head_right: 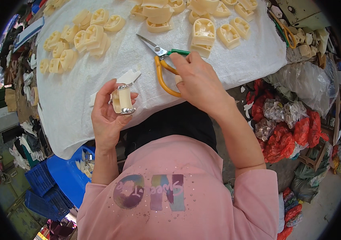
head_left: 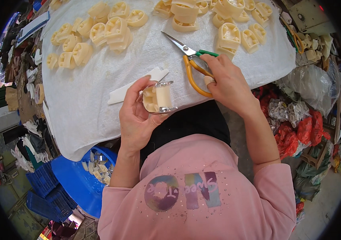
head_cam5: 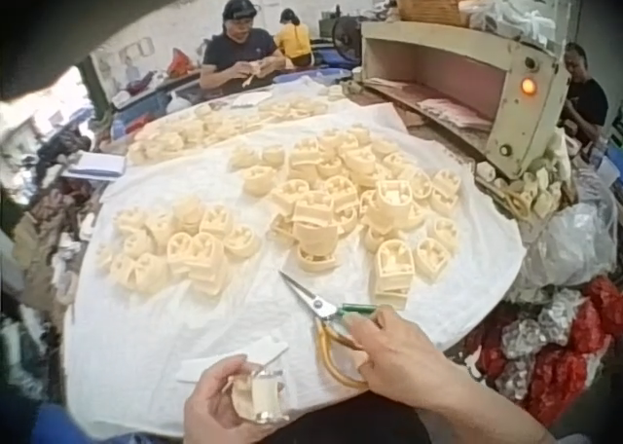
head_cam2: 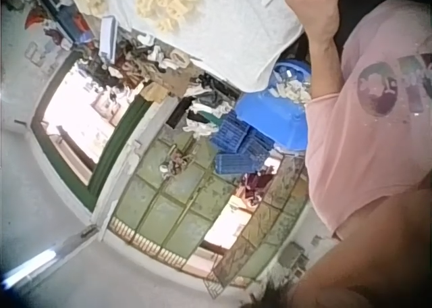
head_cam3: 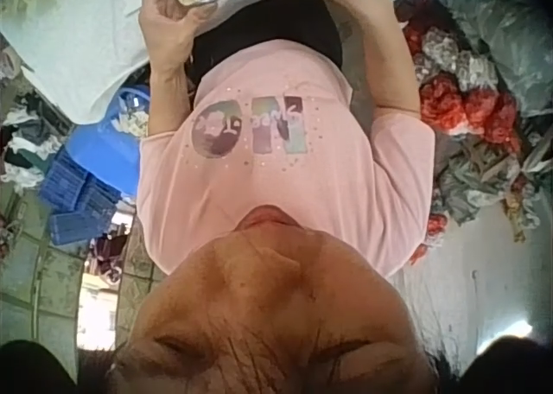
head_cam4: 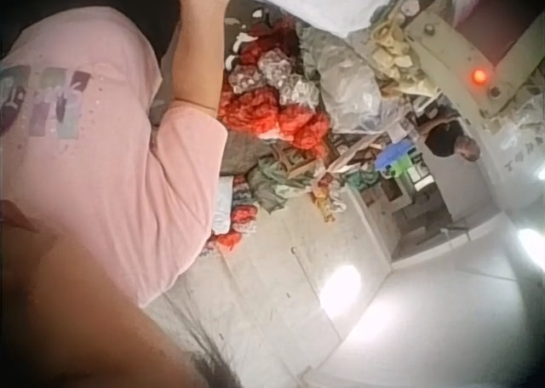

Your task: Cutting and assembling small foam and plastic shoe components at a workbench.

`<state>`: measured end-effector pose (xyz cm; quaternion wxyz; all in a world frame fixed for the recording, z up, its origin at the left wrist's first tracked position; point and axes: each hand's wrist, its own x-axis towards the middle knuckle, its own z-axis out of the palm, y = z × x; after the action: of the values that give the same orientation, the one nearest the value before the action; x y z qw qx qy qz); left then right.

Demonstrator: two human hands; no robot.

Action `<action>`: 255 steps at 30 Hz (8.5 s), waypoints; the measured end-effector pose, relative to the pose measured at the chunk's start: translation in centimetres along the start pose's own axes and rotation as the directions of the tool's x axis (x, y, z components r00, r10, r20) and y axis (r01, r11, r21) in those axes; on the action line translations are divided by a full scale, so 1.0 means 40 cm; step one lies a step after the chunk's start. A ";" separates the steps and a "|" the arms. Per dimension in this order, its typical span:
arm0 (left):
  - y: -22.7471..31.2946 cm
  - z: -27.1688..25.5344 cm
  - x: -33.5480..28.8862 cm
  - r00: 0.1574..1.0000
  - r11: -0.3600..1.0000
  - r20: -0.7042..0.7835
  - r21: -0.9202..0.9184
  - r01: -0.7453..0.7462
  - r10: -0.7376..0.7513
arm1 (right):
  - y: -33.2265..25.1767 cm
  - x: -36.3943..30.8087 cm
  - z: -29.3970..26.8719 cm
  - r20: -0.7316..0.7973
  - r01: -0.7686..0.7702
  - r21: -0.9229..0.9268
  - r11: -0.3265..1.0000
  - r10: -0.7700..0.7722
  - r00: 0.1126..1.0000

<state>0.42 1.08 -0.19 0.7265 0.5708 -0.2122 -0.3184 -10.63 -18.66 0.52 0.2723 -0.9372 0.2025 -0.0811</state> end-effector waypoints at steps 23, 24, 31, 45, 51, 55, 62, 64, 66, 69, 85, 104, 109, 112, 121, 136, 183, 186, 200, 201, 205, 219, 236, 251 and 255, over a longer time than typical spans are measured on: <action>-0.063 0.078 0.037 0.922 0.423 0.347 0.819 -0.388 0.174 | 0.007 -0.081 -0.037 -0.118 0.108 0.993 0.057 0.231 0.966; -0.056 0.082 0.035 0.927 0.419 0.340 0.827 -0.374 0.156 | -0.001 -0.079 -0.030 -0.133 0.126 0.991 0.045 0.230 0.964; -0.059 0.092 0.039 0.951 0.460 0.291 0.834 -0.305 0.102 | 0.038 -0.047 -0.037 -0.301 0.339 0.926 -0.165 0.222 0.928; -0.057 0.087 0.042 0.960 0.498 0.261 0.823 -0.274 0.099 | 0.006 -0.014 0.059 -0.370 0.433 0.876 -0.212 0.282 0.885; -0.052 0.096 0.050 0.954 0.503 0.280 0.812 -0.296 0.110 | -0.018 -0.034 0.106 -0.259 0.277 0.961 -0.020 0.288 0.922; -0.052 0.094 0.046 0.958 0.501 0.271 0.818 -0.282 0.096 | 0.007 -0.032 0.084 -0.221 0.277 0.940 -0.200 0.265 0.939; -0.051 0.097 0.045 0.956 0.480 0.269 0.827 -0.292 0.117 | 0.018 -0.102 0.062 -0.436 0.459 0.833 -0.309 0.144 0.888; -0.054 0.101 0.050 0.944 0.466 0.296 0.822 -0.328 0.143 | -0.013 -0.116 0.103 -0.190 0.207 0.978 -0.032 0.283 0.940; -0.050 0.100 0.051 0.951 0.458 0.290 0.835 -0.306 0.106 | 0.001 -0.105 0.109 -0.162 0.211 0.966 -0.151 0.284 0.945; -0.048 0.088 0.046 0.958 0.477 0.276 0.833 -0.279 0.079 | 0.004 -0.091 0.103 -0.197 0.252 0.919 -0.302 0.200 0.960; -0.023 -0.025 0.068 0.958 0.938 0.278 0.346 -0.027 -0.075 | 0.030 -0.080 0.023 -0.292 0.346 0.915 -0.209 0.249 0.923; 0.106 -0.214 -0.129 0.692 0.135 0.083 0.958 -0.254 0.717 | -0.077 -0.006 0.050 -0.050 -0.039 0.610 0.792 0.087 0.995; 0.111 -0.261 -0.175 0.732 0.029 -0.038 0.999 0.024 0.680 | -0.034 -0.003 0.042 -0.086 0.010 0.310 0.951 0.017 0.996; 0.050 -0.370 -0.267 0.597 0.272 -0.426 0.902 0.334 0.679 | -0.056 -0.012 0.015 -0.053 0.013 0.113 0.993 -0.007 0.999; -0.110 -0.587 -0.599 -0.245 0.317 -0.938 -0.161 0.935 0.245 | -0.101 0.046 0.029 -0.081 0.315 -0.062 0.947 -0.319 0.944; 0.050 -0.255 -0.122 0.720 0.253 -0.148 0.967 -0.039 0.678 | -0.236 0.152 0.172 0.189 0.657 -0.131 0.743 -0.632 0.752; 0.056 -0.047 0.044 0.945 0.749 0.291 0.590 -0.303 0.153 | -0.107 0.067 -0.012 -0.540 0.542 -0.120 0.832 -0.513 0.668; 0.025 0.067 0.040 0.990 0.986 0.140 0.161 -0.038 0.015 | -0.131 0.018 0.023 -0.457 0.589 -0.109 0.801 -0.567 0.686; 0.027 0.092 0.054 0.970 0.903 -0.085 -0.392 0.178 -0.228 | 0.194 0.061 -0.078 -0.374 0.236 0.031 0.971 -0.208 0.904; 0.028 0.094 0.051 0.967 0.900 -0.085 -0.395 0.187 -0.238 | 0.198 0.065 -0.074 -0.345 0.221 0.082 0.972 -0.180 0.921; 0.020 0.087 0.051 0.969 0.914 -0.097 -0.365 0.178 -0.227 | 0.203 0.073 -0.072 -0.391 0.259 0.004 0.966 -0.236 0.890; 0.010 0.062 0.039 0.976 0.898 -0.078 -0.411 0.156 -0.205 | 0.212 0.059 -0.009 -0.673 0.452 0.707 0.545 0.322 0.666; 0.006 0.058 0.029 0.982 0.911 -0.041 -0.383 0.152 -0.182 | 0.252 0.108 -0.061 -0.794 0.201 -0.054 0.978 -0.164 0.586; 0.011 0.043 0.025 0.981 0.917 -0.078 -0.375 0.134 -0.175 | 0.261 0.070 -0.127 -0.755 0.213 0.582 0.785 0.424 0.501; 0.008 0.028 0.023 0.988 0.907 -0.050 -0.405 0.116 -0.148 | 0.147 0.037 -0.141 -0.683 0.298 0.582 0.757 0.256 0.684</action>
<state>0.40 -0.31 0.34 0.8126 0.4352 -0.0744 -0.3805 -12.75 -26.51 2.11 0.4763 -0.6708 0.2404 -0.5151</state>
